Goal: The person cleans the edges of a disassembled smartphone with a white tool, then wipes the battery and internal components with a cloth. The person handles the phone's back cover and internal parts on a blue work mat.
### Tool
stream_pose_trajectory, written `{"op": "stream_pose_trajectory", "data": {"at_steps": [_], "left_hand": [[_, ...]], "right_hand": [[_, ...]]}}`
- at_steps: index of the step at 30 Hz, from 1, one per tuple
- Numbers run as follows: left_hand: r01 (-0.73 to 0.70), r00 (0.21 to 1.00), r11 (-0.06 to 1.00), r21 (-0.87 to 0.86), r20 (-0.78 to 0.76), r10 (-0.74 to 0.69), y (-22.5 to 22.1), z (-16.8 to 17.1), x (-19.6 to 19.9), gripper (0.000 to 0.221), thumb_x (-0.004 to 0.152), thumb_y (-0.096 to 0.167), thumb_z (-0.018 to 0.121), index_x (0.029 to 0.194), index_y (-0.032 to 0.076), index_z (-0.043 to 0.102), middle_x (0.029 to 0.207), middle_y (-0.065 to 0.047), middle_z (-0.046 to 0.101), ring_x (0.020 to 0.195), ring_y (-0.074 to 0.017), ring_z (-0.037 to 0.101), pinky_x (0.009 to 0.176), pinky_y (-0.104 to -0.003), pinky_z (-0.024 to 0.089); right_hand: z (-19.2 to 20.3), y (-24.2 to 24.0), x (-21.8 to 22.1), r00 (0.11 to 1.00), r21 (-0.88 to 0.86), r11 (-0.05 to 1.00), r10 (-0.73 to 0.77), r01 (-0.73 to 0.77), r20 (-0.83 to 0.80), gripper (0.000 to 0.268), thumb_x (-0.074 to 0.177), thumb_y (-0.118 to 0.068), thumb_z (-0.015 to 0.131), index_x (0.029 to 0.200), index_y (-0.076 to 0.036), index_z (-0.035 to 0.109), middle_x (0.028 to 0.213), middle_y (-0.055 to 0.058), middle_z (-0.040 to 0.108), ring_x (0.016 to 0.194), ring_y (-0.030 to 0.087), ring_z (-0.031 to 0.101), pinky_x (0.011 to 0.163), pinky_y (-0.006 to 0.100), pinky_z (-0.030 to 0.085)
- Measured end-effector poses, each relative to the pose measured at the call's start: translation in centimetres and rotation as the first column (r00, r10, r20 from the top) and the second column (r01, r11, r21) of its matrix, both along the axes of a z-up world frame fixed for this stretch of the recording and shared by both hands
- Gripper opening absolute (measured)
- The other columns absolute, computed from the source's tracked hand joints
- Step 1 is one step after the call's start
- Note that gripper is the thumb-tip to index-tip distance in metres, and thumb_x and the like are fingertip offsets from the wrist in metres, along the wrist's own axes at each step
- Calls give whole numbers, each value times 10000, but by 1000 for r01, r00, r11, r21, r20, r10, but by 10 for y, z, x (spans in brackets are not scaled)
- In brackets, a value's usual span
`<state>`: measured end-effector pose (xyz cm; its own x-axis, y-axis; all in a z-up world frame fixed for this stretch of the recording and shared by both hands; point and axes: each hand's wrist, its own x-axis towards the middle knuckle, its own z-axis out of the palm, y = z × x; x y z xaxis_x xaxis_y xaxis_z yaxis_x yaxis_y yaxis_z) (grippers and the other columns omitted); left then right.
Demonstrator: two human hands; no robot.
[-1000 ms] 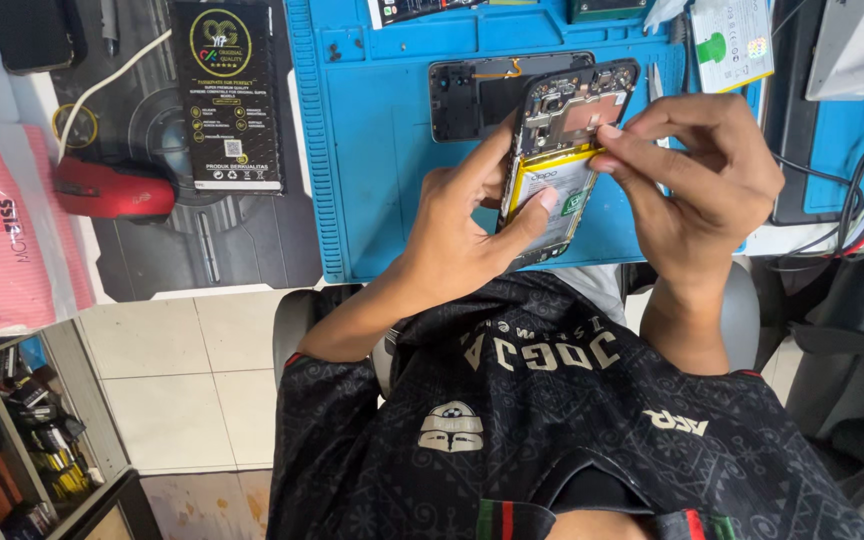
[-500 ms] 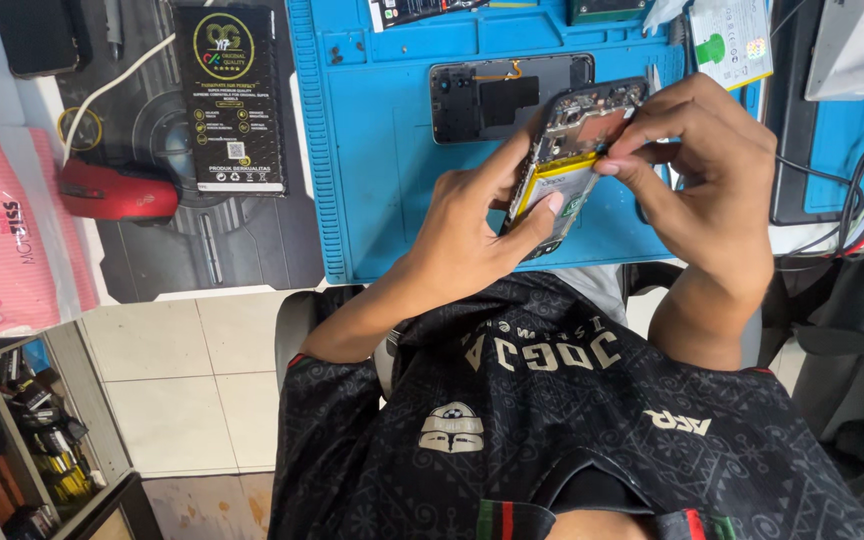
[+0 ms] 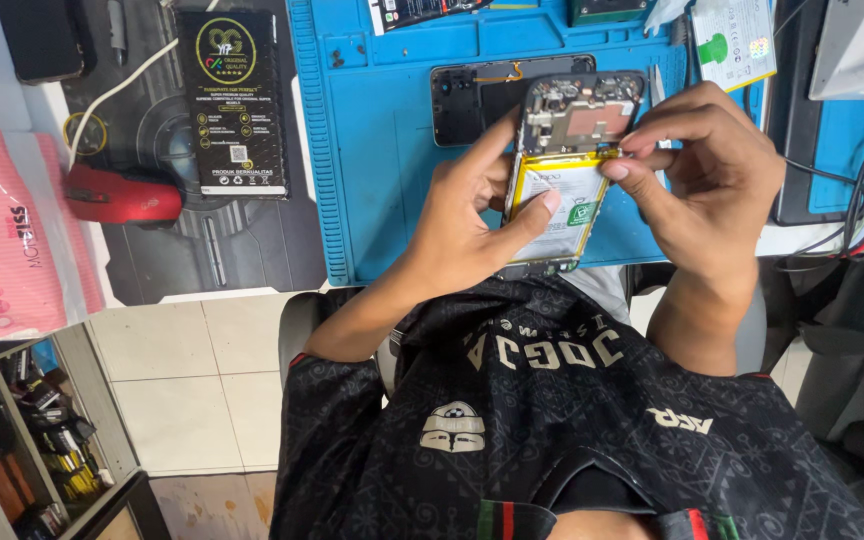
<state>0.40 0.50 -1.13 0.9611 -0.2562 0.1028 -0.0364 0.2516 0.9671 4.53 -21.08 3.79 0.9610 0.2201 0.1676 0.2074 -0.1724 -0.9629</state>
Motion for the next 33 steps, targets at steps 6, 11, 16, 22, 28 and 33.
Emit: {"op": "stream_pose_trajectory", "data": {"at_steps": [6, 11, 16, 22, 28, 33], "left_hand": [[-16, 997, 996, -85, -74, 10, 0, -2, 1, 712, 1047, 27, 700, 1636, 3, 300, 1150, -146, 751, 975, -136, 750, 774, -240, 618], [-55, 998, 998, 36, 39, 54, -1, -2, -2, 709, 1049, 38, 717, 1629, 11, 310, 1118, -133, 772, 972, -140, 770, 806, -251, 638], [-91, 989, 990, 109, 129, 76, -3, -3, -5, 707, 1039, 41, 732, 1619, 17, 327, 1107, -141, 775, 990, -163, 789, 861, -271, 647], [-90, 989, 992, 91, 129, 78, -4, -4, -5, 709, 1040, 37, 732, 1619, 15, 322, 1103, -141, 772, 983, -163, 786, 847, -274, 649], [-53, 996, 988, -145, -80, 42, -4, -3, -2, 662, 1047, 13, 683, 1598, -14, 316, 1179, -154, 749, 973, -150, 749, 776, -256, 621], [-154, 984, 954, -259, -126, 124, -6, -5, 3, 524, 1076, -40, 642, 1524, -26, 370, 1177, -176, 732, 1042, -174, 733, 859, -278, 627]], "right_hand": [[7, 12, -11, 995, -116, 993, 4, 8, 102, 307, 853, 80, 808, 1128, 82, 671, 1105, 116, 581, 1000, 148, 645, 818, 240, 628], [-1, 5, -15, 991, -149, 989, 27, -7, 130, 286, 949, 103, 829, 1194, 80, 683, 1137, 127, 605, 962, 143, 670, 790, 211, 616], [-12, -4, -18, 982, -139, 990, 56, -31, 180, 210, 961, 97, 810, 1122, 84, 676, 1106, 115, 628, 921, 125, 658, 771, 183, 578], [-23, -9, -16, 991, 1, 997, 70, -71, 113, 237, 992, 145, 815, 1161, 86, 659, 1144, 122, 607, 1009, 125, 661, 856, 211, 629], [-27, -7, -21, 1000, 144, 989, 22, -21, -5, 385, 987, 146, 799, 1308, 70, 599, 1245, 108, 570, 1130, 138, 654, 904, 229, 658], [-27, 0, -26, 995, 175, 982, 76, -64, -60, 514, 933, 119, 800, 1388, 61, 568, 1305, 118, 574, 1199, 161, 653, 915, 244, 652]]}}
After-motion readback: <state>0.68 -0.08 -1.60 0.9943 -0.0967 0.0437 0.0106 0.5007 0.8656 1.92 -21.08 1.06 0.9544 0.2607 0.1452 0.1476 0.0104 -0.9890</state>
